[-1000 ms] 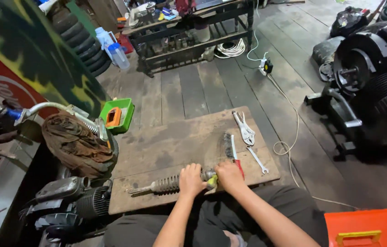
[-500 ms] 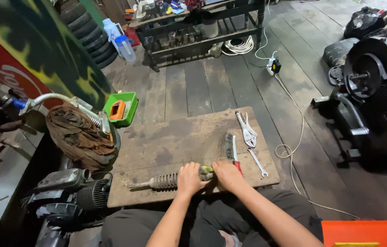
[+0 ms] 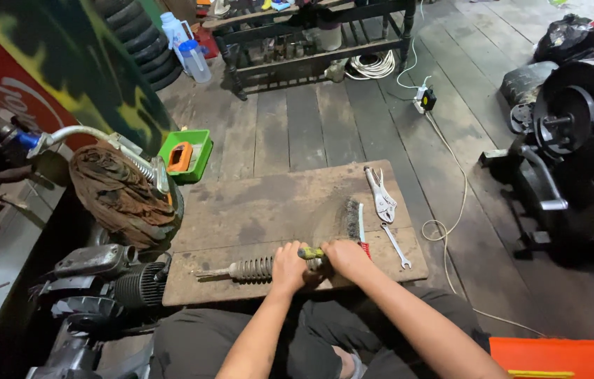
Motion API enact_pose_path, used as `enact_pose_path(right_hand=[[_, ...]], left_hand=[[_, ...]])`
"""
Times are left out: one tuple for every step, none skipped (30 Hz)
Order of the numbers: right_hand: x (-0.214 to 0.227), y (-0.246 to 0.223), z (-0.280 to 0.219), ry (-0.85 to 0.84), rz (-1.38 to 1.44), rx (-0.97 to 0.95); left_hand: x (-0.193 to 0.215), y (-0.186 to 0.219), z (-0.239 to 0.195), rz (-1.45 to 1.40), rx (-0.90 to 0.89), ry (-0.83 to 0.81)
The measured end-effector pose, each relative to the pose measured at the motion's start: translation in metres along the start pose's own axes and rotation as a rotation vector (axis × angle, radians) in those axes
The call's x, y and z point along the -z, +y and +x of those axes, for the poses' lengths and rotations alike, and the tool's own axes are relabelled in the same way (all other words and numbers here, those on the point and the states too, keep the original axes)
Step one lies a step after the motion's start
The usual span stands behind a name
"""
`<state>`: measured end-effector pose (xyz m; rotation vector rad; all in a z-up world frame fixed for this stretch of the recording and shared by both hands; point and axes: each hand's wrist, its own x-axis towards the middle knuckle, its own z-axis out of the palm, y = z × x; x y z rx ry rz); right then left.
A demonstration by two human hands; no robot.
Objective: The person cleans a metal car part, likely a shock absorber, using a wire brush and a screwdriver. They scrub the surface of the part and use the screwdriver to scrape off debris.
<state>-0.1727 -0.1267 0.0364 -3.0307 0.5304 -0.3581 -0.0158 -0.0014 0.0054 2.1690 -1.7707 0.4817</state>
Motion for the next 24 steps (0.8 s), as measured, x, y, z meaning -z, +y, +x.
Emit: enact_pose_path(right_hand=[[0.001, 0.0, 0.0, -0.002, -0.002, 0.003], [0.001, 0.001, 0.001, -0.018, 0.003, 0.001], [0.001, 0.0, -0.001, -0.036, 0.009, -0.003], [-0.004, 0.0, -0.001, -0.041, 0.008, -0.002], [-0.009, 0.0, 0.0, -0.002, -0.118, 0.015], [-0.013, 0.0, 0.001, 0.038, -0.243, 0.031], [-0.017, 0.002, 0.0, 0.036, -0.243, 0.035], [-0.021, 0.004, 0.0, 0.035, -0.241, 0.029], [-0.024, 0.008, 0.002, 0.037, -0.242, 0.023], [-0.017, 0.006, 0.003, 0.037, -0.243, 0.028], [-0.01, 0.005, 0.0, 0.043, -0.221, 0.034], [-0.003, 0.004, -0.002, 0.049, -0.2, 0.04], [0.034, -0.012, -0.006, 0.042, -0.203, 0.039], [0.071, -0.028, -0.009, 0.026, -0.165, 0.045], [0.107, -0.044, -0.011, 0.01, -0.127, 0.052], [0.095, -0.04, -0.012, 0.003, -0.129, 0.052], [0.083, -0.037, -0.013, 0.016, -0.136, 0.053], [0.07, -0.034, -0.013, 0.029, -0.144, 0.053], [0.052, -0.026, -0.013, 0.028, -0.144, 0.052], [0.034, -0.019, -0.013, 0.031, -0.158, 0.056], [0.016, -0.012, -0.012, 0.036, -0.172, 0.061], [0.045, -0.023, -0.012, 0.035, -0.172, 0.063], [0.073, -0.036, -0.012, 0.027, -0.157, 0.057], [0.102, -0.048, -0.012, 0.019, -0.142, 0.052]], left_hand=[[0.007, 0.002, 0.002, -0.001, 0.003, 0.001], [0.014, 0.003, 0.003, 0.015, -0.005, 0.037], [0.021, 0.007, 0.003, 0.029, -0.013, 0.069], [0.016, 0.003, 0.002, 0.026, -0.01, 0.067], [0.01, 0.0, 0.001, -0.003, -0.026, -0.003], [0.005, -0.004, 0.001, -0.033, -0.042, -0.073], [0.0, -0.004, -0.001, -0.034, -0.038, -0.074], [-0.004, -0.003, -0.003, 0.006, -0.031, -0.037], [-0.009, -0.003, -0.002, 0.047, -0.025, 0.004], [0.0, -0.004, 0.0, 0.048, -0.021, 0.006], [0.008, -0.002, 0.001, -0.014, -0.016, -0.03], [0.016, 0.0, 0.002, -0.077, -0.011, -0.065], [0.021, 0.004, 0.003, -0.084, -0.009, -0.067], [0.025, 0.008, 0.005, -0.08, 0.016, 0.0], [0.03, 0.011, 0.006, -0.075, 0.042, 0.068], [0.025, 0.009, 0.005, -0.081, 0.045, 0.066], [0.021, 0.006, 0.004, -0.07, 0.015, 0.078], [0.017, 0.003, 0.003, -0.06, -0.015, 0.091], [0.015, 0.003, 0.003, -0.061, -0.014, 0.09], [0.013, 0.003, 0.003, -0.038, -0.016, 0.081], [0.012, 0.002, 0.002, -0.014, -0.016, 0.072], [0.012, 0.001, 0.002, -0.013, -0.015, 0.072], [0.012, 0.0, 0.001, -0.032, -0.024, 0.029], [0.012, -0.002, 0.0, -0.05, -0.034, -0.014]])
